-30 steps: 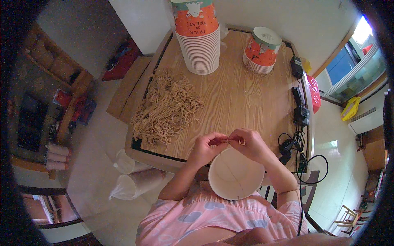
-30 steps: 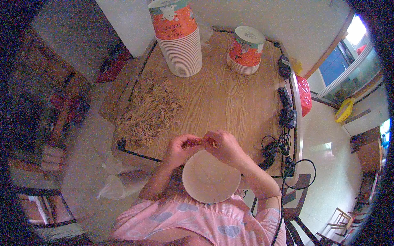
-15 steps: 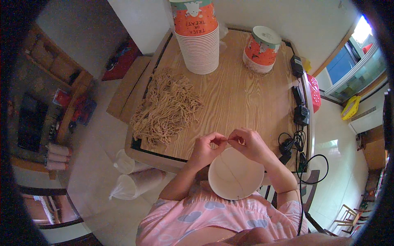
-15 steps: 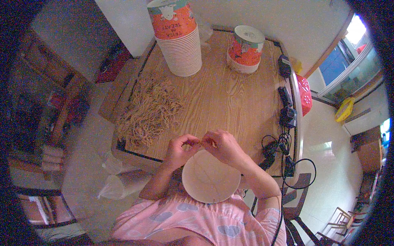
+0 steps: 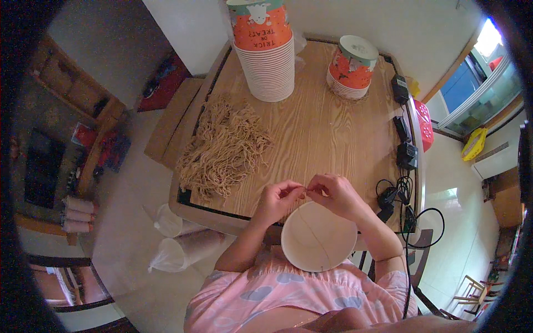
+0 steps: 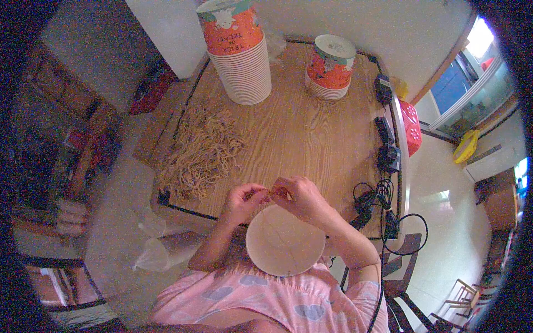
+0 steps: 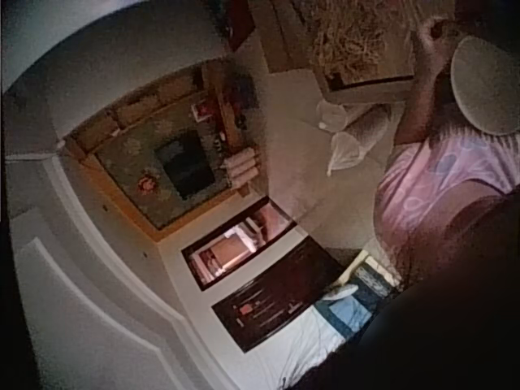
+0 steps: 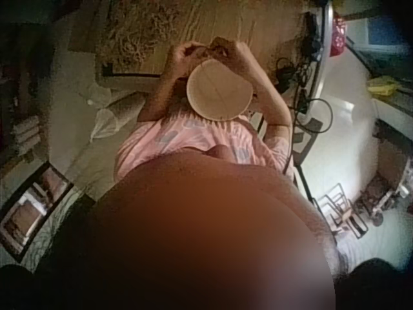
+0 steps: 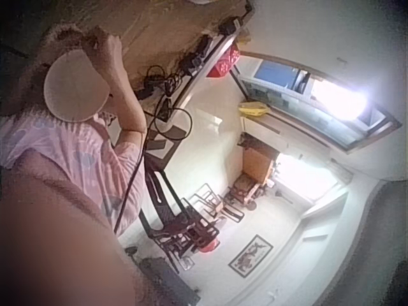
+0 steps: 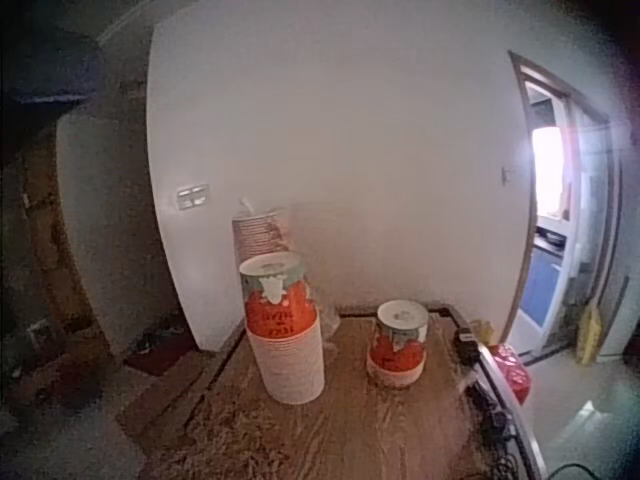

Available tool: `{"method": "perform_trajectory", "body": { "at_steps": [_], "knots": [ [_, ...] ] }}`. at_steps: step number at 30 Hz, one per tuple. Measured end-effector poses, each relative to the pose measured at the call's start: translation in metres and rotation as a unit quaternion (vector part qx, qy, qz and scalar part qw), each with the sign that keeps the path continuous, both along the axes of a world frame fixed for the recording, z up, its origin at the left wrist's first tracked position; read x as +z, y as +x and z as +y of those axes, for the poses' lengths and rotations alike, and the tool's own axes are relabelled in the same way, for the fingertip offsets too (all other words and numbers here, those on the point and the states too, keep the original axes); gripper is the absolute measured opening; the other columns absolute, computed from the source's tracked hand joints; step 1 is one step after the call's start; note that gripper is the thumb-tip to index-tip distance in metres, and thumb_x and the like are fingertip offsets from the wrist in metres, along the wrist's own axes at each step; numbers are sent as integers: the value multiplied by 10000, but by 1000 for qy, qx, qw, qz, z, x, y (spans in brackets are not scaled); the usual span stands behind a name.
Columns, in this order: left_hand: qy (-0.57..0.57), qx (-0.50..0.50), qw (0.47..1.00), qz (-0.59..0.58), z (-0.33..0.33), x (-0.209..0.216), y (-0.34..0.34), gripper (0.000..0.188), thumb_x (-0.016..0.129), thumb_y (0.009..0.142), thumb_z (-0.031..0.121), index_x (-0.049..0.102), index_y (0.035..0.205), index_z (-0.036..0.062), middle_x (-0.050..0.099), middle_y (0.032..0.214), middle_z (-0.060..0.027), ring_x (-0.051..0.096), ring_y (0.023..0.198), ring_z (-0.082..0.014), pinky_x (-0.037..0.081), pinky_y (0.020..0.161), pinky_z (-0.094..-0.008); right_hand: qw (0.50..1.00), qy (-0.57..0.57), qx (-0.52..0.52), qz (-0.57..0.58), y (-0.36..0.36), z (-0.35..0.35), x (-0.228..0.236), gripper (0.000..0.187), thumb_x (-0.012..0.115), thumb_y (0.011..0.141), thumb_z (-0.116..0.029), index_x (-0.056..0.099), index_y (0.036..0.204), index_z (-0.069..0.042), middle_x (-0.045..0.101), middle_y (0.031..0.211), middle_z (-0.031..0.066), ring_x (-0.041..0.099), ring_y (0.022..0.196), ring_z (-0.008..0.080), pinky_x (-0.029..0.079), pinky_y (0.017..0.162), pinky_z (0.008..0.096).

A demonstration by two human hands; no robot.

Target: Preparing decorative paper cups by assembling them and adding shredded paper filler.

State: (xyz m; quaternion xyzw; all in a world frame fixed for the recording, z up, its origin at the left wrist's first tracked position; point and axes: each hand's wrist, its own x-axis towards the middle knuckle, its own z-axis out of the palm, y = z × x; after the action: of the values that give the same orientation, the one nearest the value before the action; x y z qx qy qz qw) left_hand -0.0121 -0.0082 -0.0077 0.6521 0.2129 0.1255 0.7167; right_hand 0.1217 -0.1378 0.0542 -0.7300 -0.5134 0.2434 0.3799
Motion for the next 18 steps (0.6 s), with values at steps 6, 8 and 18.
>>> {"method": "perform_trajectory", "body": {
  "at_steps": [6,8,18],
  "knots": [
    [6,-10,1000,-5,2,2,-3,152,609,839,112,624,939,-1,650,851,-65,626,778,-143,503,733,-272,1000,5,-11,20,-1,0,-3,149,632,779,-167,605,821,-27,556,627,80,513,548,178,414,522,302],
    [7,-8,1000,-12,2,-2,-3,151,610,838,111,624,940,0,650,855,-67,626,779,-145,502,734,-272,1000,4,-9,18,-1,0,-2,147,630,780,-165,605,822,-26,555,629,81,514,549,178,415,523,302],
    [226,28,973,-29,-3,18,0,118,625,811,111,638,887,21,658,805,-83,630,768,-169,490,697,-290,999,37,18,-35,0,1,-7,90,615,771,-103,597,808,-22,578,683,105,568,603,233,446,550,329]
  ]
}}
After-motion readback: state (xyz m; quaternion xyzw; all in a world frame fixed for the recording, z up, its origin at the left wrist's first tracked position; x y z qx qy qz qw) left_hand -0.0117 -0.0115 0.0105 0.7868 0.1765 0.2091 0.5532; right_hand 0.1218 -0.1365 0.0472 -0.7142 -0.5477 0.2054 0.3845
